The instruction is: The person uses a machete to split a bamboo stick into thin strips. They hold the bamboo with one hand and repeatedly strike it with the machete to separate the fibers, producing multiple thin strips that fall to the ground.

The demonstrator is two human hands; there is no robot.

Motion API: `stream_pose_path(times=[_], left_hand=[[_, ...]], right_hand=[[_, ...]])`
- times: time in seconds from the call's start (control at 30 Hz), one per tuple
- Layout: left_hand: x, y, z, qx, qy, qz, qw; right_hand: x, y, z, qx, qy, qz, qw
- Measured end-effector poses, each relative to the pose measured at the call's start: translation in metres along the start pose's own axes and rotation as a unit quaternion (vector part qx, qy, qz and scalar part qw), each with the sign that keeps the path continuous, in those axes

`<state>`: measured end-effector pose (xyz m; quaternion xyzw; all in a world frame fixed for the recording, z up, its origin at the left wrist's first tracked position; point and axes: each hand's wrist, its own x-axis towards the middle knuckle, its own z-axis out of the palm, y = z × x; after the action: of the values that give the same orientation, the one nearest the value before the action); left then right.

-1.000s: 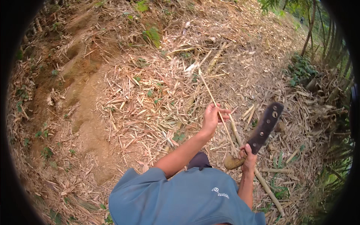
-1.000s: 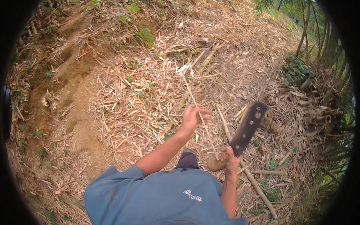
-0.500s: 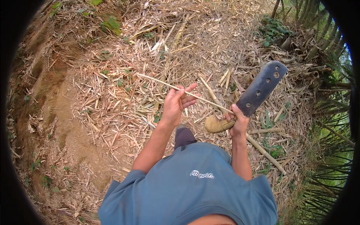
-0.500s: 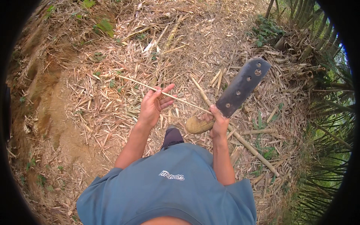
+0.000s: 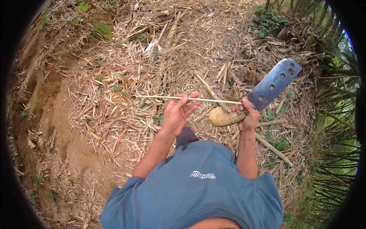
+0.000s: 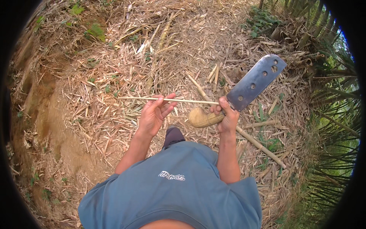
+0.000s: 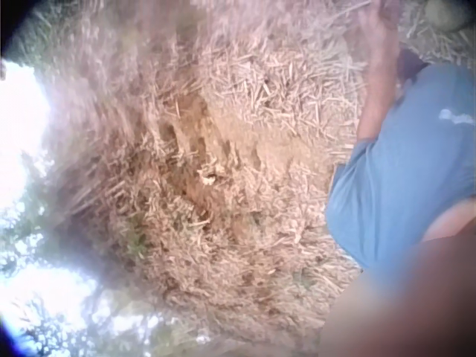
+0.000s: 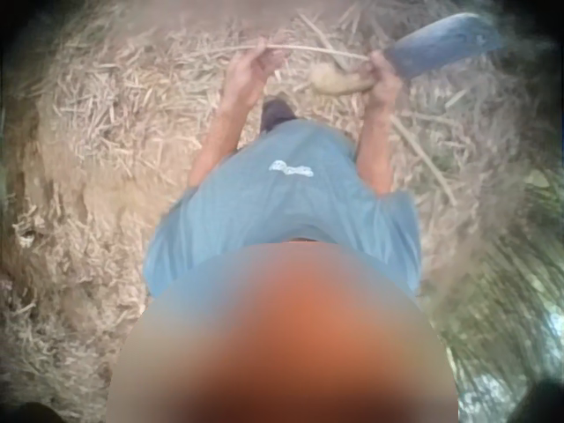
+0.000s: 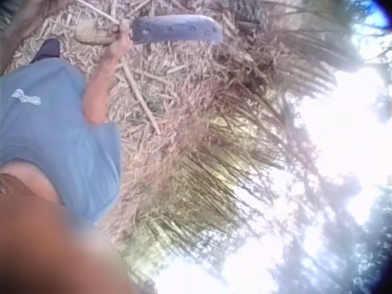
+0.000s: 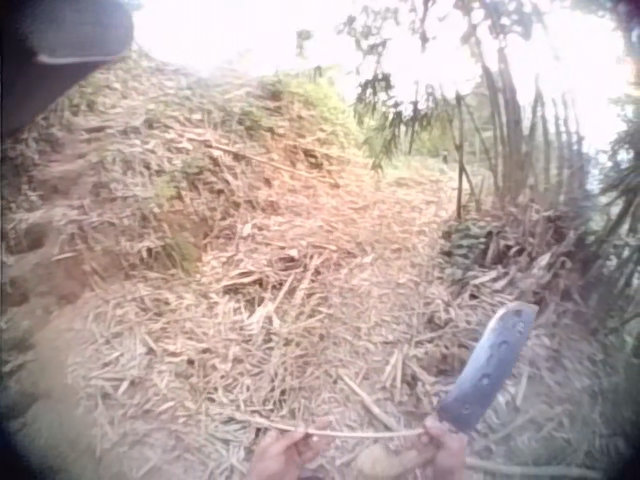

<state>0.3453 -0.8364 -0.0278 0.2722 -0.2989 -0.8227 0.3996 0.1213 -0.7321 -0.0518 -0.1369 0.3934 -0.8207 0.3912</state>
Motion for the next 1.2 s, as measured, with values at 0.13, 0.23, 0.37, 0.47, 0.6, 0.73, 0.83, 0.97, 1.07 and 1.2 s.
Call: stream_pose_path(times=[0.13,0.23,0.37,0.47,0.6,0.73,0.83,0.97,1.07,1.2], left_hand=[[-0.002,0.008,-0.013,-0.009,0.027,0.002,1.000],[0.001,0.027,-0.032,-0.017,0.047,0.052,0.997],[-0.004,0.059,-0.049,0.069,0.157,0.129,0.977],[-0.005,0.074,-0.050,0.254,0.268,0.262,0.891],[-0.024,0.072,-0.036,0.727,0.083,0.338,0.592],[-0.028,0.065,-0.006,0.802,-0.194,0.193,0.532],[-0.028,0.056,0.002,0.758,-0.270,-0.019,0.594],[-0.032,0.026,-0.019,0.642,-0.266,0.027,0.719],[-0.037,0.010,-0.014,0.523,-0.169,-0.127,0.826],[-0.030,-0.014,-0.004,0.492,-0.161,-0.061,0.854]], right_hand=[[0.010,-0.015,-0.020,0.014,-0.034,0.015,0.999],[0.015,-0.026,-0.038,-0.003,-0.083,-0.008,0.997],[0.013,-0.038,-0.045,-0.016,-0.097,-0.021,0.995],[0.015,-0.043,-0.053,-0.008,-0.099,-0.017,0.995],[0.019,-0.044,-0.066,0.021,-0.117,-0.010,0.993],[0.021,-0.044,-0.062,-0.004,-0.128,-0.008,0.992],[0.025,-0.045,-0.063,-0.036,-0.108,-0.041,0.993],[0.027,-0.044,-0.055,-0.123,0.079,-0.116,0.982],[0.018,-0.028,-0.070,-0.281,0.149,-0.154,0.935],[-0.016,-0.006,-0.051,-0.556,0.017,-0.258,0.789]])
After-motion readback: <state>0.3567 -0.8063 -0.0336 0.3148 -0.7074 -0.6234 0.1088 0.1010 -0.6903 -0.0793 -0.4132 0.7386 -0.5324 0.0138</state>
